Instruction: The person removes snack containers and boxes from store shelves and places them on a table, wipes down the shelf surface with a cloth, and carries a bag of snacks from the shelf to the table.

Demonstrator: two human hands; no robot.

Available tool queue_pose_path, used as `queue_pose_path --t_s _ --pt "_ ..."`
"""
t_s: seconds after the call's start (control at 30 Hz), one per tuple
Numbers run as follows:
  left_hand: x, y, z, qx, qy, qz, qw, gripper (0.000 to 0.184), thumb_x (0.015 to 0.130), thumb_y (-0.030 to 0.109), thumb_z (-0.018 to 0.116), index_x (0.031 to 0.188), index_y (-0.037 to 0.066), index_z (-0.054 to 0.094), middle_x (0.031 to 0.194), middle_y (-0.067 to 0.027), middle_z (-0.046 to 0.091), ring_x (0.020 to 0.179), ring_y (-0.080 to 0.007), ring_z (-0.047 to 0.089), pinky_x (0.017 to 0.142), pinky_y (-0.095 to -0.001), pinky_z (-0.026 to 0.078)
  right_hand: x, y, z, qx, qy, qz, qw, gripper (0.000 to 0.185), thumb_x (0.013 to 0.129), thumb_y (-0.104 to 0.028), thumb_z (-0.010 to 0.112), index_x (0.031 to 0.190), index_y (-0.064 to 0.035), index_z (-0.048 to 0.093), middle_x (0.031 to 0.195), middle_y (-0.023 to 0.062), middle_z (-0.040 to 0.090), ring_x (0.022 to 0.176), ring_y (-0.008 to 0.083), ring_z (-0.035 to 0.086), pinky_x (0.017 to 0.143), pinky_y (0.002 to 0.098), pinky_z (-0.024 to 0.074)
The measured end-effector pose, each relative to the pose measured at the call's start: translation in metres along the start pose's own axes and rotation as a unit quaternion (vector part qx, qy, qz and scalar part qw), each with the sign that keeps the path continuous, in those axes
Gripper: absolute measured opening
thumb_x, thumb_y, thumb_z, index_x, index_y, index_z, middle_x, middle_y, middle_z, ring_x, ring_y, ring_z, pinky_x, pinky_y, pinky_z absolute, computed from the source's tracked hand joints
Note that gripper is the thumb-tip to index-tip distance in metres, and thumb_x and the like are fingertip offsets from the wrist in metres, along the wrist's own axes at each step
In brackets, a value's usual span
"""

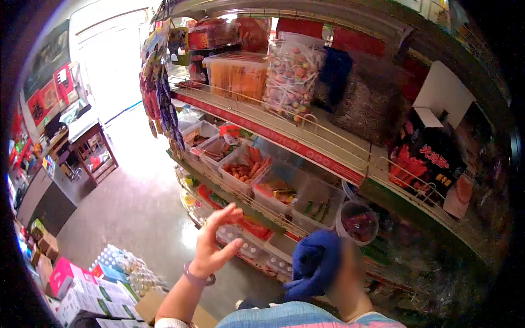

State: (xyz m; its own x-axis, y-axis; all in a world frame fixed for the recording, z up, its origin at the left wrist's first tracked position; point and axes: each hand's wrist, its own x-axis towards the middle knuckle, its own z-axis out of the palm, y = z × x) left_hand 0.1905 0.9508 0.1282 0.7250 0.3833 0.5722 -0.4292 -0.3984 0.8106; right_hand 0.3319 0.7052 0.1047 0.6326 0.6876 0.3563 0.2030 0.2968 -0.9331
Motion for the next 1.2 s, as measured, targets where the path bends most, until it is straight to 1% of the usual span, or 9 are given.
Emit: queue_pose_path --t_s 0.17,0.37,0.57,0.73,0.83,0.97,1.0,1.1,1.2 --pt "0.092 -0.020 -0.038 0.084 -0.005 0.129 0.988 0.076 0.074 0.015 0.072 0.138 0.001 0.034 0.127 -0.0153 0.050 0.118 -0.0251 0.049 0.098 -0.0370 0.039 0.024 0.010 -0.008 0.205 0.057 0.119 0.970 0.033 0.095 -0.029 0.037 0.114 -0.0070 0.052 0.104 0.0092 0.058 0.094 0.0236 0.055 0.088 0.0397 0.0439" --pt "0.213 -0.022 -0.058 0.251 0.069 0.236 0.936 0.072 0.072 0.015 0.073 0.136 0.006 0.039 0.130 -0.0162 0.046 0.119 -0.0300 0.047 0.100 -0.0387 0.038 0.072 -0.006 -0.018 0.311 0.005 0.029 0.950 0.041 0.100 -0.037 0.028 0.121 -0.0095 0.049 0.111 0.0069 0.056 0.101 0.0218 0.053 0.096 0.0403 0.0403" --pt "0.303 -0.021 -0.099 0.457 0.117 0.283 0.835 0.065 0.074 0.017 0.071 0.132 0.010 0.044 0.133 -0.0162 0.044 0.119 -0.0356 0.046 0.098 -0.0424 0.039 0.101 0.002 -0.012 0.182 0.192 -0.206 0.942 0.040 0.098 -0.036 0.033 0.119 -0.0078 0.051 0.109 0.0076 0.058 0.098 0.0213 0.054 0.092 0.0385 0.0422" --pt "0.353 -0.051 -0.134 0.526 0.116 0.262 0.801 0.058 0.076 0.018 0.069 0.130 0.017 0.048 0.133 -0.0171 0.045 0.117 -0.0372 0.048 0.096 -0.0419 0.041 0.114 0.005 0.001 0.066 0.259 -0.235 0.935 0.039 0.096 -0.036 0.038 0.118 -0.0064 0.052 0.106 0.0082 0.059 0.095 0.0209 0.056 0.090 0.0369 0.0439" --pt "0.374 -0.072 -0.150 0.493 0.091 0.244 0.830 0.054 0.078 0.019 0.067 0.129 0.017 0.050 0.131 -0.0183 0.046 0.117 -0.0379 0.047 0.096 -0.0422 0.041 0.123 0.003 0.012 0.007 0.287 -0.244 0.926 0.039 0.096 -0.036 0.040 0.117 -0.0055 0.053 0.105 0.0086 0.060 0.093 0.0207 0.057 0.088 0.0360 0.0449" --pt "0.400 -0.091 -0.169 0.343 0.072 0.180 0.919 0.050 0.077 0.022 0.069 0.123 0.012 0.055 0.118 -0.0183 0.052 0.095 -0.0286 0.059 0.077 -0.0350 0.051 0.146 -0.008 0.033 -0.070 0.330 -0.252 0.907 0.039 0.095 -0.035 0.043 0.116 -0.0044 0.054 0.103 0.0091 0.061 0.091 0.0204 0.058 0.086 0.0347 0.0462" --pt "0.405 -0.096 -0.174 0.309 0.062 0.177 0.933 0.048 0.077 0.023 0.070 0.121 0.011 0.057 0.103 -0.0149 0.058 0.077 -0.0186 0.060 0.066 -0.0306 0.050 0.152 -0.012 0.040 -0.085 0.340 -0.252 0.902 0.039 0.094 -0.035 0.044 0.116 -0.0041 0.054 0.103 0.0092 0.062 0.091 0.0203 0.059 0.086 0.0344 0.0465" --pt "0.416 -0.097 -0.185 0.261 0.025 0.050 0.964 0.046 0.077 0.022 0.070 0.121 0.012 0.057 0.094 -0.0127 0.062 0.073 -0.0124 0.059 0.065 -0.0295 0.049 0.173 -0.024 0.059 -0.131 0.369 -0.246 0.887 0.039 0.093 -0.035 0.047 0.115 -0.0032 0.055 0.102 0.0096 0.063 0.089 0.0201 0.060 0.084 0.0335 0.0475" --pt "0.428 -0.116 -0.187 0.133 0.016 0.167 0.977 0.048 0.077 0.024 0.071 0.121 0.013 0.057 0.080 -0.0089 0.063 0.068 -0.0101 0.056 0.063 -0.0296 0.048 0.192 -0.046 0.064 -0.161 0.394 -0.224 0.876 0.040 0.093 -0.035 0.049 0.114 -0.0024 0.056 0.101 0.0100 0.063 0.088 0.0198 0.061 0.083 0.0326 0.0485"
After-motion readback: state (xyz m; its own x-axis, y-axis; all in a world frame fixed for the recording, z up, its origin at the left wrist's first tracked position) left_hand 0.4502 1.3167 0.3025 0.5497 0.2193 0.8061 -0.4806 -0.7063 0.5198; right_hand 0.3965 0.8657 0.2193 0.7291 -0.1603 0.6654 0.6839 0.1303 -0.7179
